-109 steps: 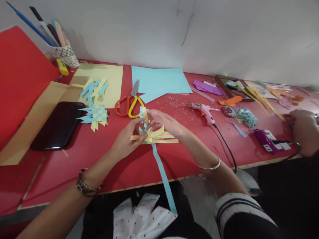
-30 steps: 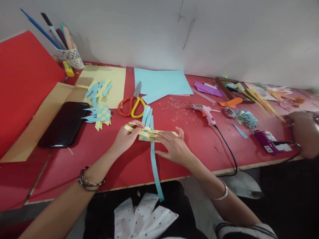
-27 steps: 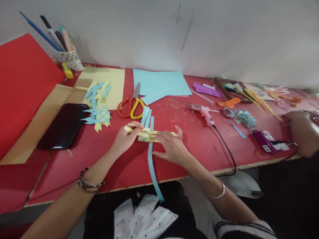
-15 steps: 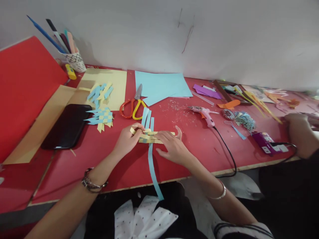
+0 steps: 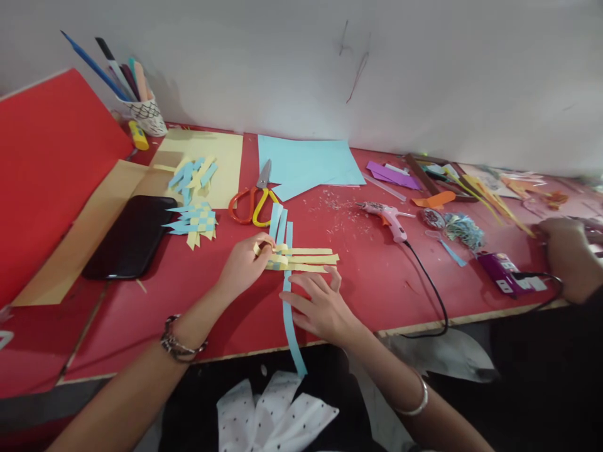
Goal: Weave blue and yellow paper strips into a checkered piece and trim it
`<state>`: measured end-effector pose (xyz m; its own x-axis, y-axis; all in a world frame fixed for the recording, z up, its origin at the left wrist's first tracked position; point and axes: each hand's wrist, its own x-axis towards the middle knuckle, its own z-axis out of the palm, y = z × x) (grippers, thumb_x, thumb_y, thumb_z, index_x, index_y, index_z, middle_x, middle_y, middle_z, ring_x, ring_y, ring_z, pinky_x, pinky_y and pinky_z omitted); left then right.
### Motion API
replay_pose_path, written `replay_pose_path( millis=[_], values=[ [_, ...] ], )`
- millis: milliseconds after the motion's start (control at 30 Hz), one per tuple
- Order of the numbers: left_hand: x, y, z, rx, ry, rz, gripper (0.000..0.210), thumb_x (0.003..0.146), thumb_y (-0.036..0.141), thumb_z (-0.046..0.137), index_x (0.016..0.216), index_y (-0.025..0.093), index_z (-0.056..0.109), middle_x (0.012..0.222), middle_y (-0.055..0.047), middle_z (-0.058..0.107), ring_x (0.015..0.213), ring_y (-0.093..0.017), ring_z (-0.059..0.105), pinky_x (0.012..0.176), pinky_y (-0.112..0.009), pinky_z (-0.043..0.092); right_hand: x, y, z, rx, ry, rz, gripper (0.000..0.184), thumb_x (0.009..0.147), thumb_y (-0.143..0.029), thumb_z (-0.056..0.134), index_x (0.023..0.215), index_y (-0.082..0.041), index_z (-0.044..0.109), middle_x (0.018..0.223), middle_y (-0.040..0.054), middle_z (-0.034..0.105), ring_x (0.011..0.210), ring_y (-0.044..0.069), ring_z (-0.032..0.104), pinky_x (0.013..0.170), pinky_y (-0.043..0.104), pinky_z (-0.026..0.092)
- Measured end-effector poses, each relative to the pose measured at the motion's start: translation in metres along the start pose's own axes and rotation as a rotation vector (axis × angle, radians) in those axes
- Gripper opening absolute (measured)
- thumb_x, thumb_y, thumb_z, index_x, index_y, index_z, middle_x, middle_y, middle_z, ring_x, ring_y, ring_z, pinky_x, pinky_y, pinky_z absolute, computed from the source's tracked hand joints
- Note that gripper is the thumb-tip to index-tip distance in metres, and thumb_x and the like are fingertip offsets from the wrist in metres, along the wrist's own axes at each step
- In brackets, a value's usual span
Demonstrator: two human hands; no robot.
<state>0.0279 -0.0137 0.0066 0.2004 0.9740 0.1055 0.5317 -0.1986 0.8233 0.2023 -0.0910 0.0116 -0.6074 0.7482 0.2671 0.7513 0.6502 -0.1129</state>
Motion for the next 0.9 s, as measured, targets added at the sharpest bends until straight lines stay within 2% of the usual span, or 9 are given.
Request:
replay_pose_path(
  millis=[100, 267, 367, 433, 500, 567, 700, 833, 900],
  values=[
    [0.0, 0.0, 0.0, 0.003, -0.003, -0.003, 0.014, 0.072, 0.024, 0.037, 0.067, 0.021, 0.05, 0.057, 0.003, 0.055, 0.052, -0.014, 0.05, 0.051, -0.023, 0.038, 0.011, 0.001, 0.003, 0.147, 0.021, 0.062, 0.017, 0.082, -0.022, 0.048, 0.082, -0.025, 0.064, 0.098, 0.0022, 0.062, 0.09, 0.017, 0.054, 0.091, 0.04, 0.02],
    [0.0, -0.002, 0.001, -0.008, -0.013, 0.0, 0.015, 0.071, 0.024, 0.037, 0.067, 0.021, 0.051, 0.055, 0.004, 0.052, 0.05, -0.013, 0.047, 0.051, -0.022, 0.037, 0.03, 0.013, 0.003, 0.393, 0.043, 0.342, 0.026, 0.083, -0.024, 0.045, 0.06, -0.016, 0.054, 0.081, 0.0016, 0.062, 0.077, 0.014, 0.054, 0.072, 0.03, 0.026],
    [0.001, -0.003, 0.001, -0.019, -0.015, 0.005, 0.016, 0.072, 0.025, 0.037, 0.068, 0.02, 0.051, 0.057, 0.004, 0.053, 0.051, -0.012, 0.047, 0.051, -0.022, 0.037, 0.038, 0.02, 0.007, 0.419, 0.033, 0.498, 0.032, 0.082, -0.026, 0.048, 0.052, -0.015, 0.044, 0.072, 0.0004, 0.058, 0.068, 0.012, 0.051, 0.066, 0.028, 0.024],
    [0.0, -0.003, 0.001, -0.029, -0.017, 0.007, 0.016, 0.072, 0.025, 0.037, 0.068, 0.02, 0.052, 0.058, 0.003, 0.053, 0.051, -0.012, 0.047, 0.05, -0.022, 0.036, 0.042, 0.023, 0.009, 0.397, -0.001, 0.549, 0.032, 0.081, -0.028, 0.049, 0.053, -0.015, 0.042, 0.069, -0.0007, 0.055, 0.066, 0.012, 0.051, 0.065, 0.028, 0.023],
    [0.0, -0.003, 0.001, -0.042, -0.021, 0.006, 0.017, 0.073, 0.025, 0.037, 0.069, 0.02, 0.052, 0.058, 0.004, 0.053, 0.05, -0.012, 0.046, 0.049, -0.021, 0.035, 0.044, 0.025, 0.011, 0.368, -0.032, 0.555, 0.026, 0.081, -0.03, 0.05, 0.059, -0.017, 0.046, 0.071, -0.0008, 0.055, 0.07, 0.014, 0.052, 0.066, 0.028, 0.024],
    [0.0, -0.003, 0.001, -0.055, -0.03, 0.005, 0.017, 0.073, 0.025, 0.037, 0.07, 0.02, 0.053, 0.055, 0.004, 0.05, 0.046, -0.011, 0.043, 0.046, -0.021, 0.034, 0.045, 0.026, 0.013, 0.316, -0.021, 0.552, 0.015, 0.08, -0.032, 0.052, 0.074, -0.018, 0.051, 0.079, 0.001, 0.058, 0.079, 0.017, 0.054, 0.069, 0.03, 0.026],
    [0.0, -0.002, 0.0, -0.083, -0.039, 0.006, 0.019, 0.074, 0.027, 0.037, 0.071, 0.02, 0.054, 0.053, 0.004, 0.048, 0.044, -0.01, 0.041, 0.044, -0.021, 0.033, 0.042, 0.03, 0.014, 0.155, 0.106, 0.532, 0.033, 0.078, -0.04, 0.053, 0.101, -0.017, 0.047, 0.1, 0.0099, 0.056, 0.094, 0.025, 0.052, 0.077, 0.036, 0.03],
    [-0.002, -0.001, 0.0, -0.129, -0.055, 0.027, 0.021, 0.077, 0.032, 0.038, 0.077, 0.019, 0.055, 0.061, 0.002, 0.053, 0.051, -0.011, 0.047, 0.047, -0.022, 0.037, 0.032, 0.032, 0.008, 0.161, 0.129, 0.359, 0.028, 0.081, -0.035, 0.047, 0.104, -0.02, 0.046, 0.107, 0.0108, 0.054, 0.101, 0.024, 0.049, 0.08, 0.037, 0.033],
    [-0.004, -0.001, 0.0, -0.194, -0.091, 0.087, 0.023, 0.077, 0.033, 0.042, 0.091, 0.019, 0.054, 0.069, 0.001, 0.055, 0.055, -0.011, 0.05, 0.051, -0.023, 0.041, 0.025, 0.032, 0.005, 0.192, 0.142, 0.295, 0.023, 0.082, -0.032, 0.046, 0.102, -0.021, 0.047, 0.104, 0.009, 0.055, 0.101, 0.023, 0.049, 0.08, 0.037, 0.034]
  ],
)
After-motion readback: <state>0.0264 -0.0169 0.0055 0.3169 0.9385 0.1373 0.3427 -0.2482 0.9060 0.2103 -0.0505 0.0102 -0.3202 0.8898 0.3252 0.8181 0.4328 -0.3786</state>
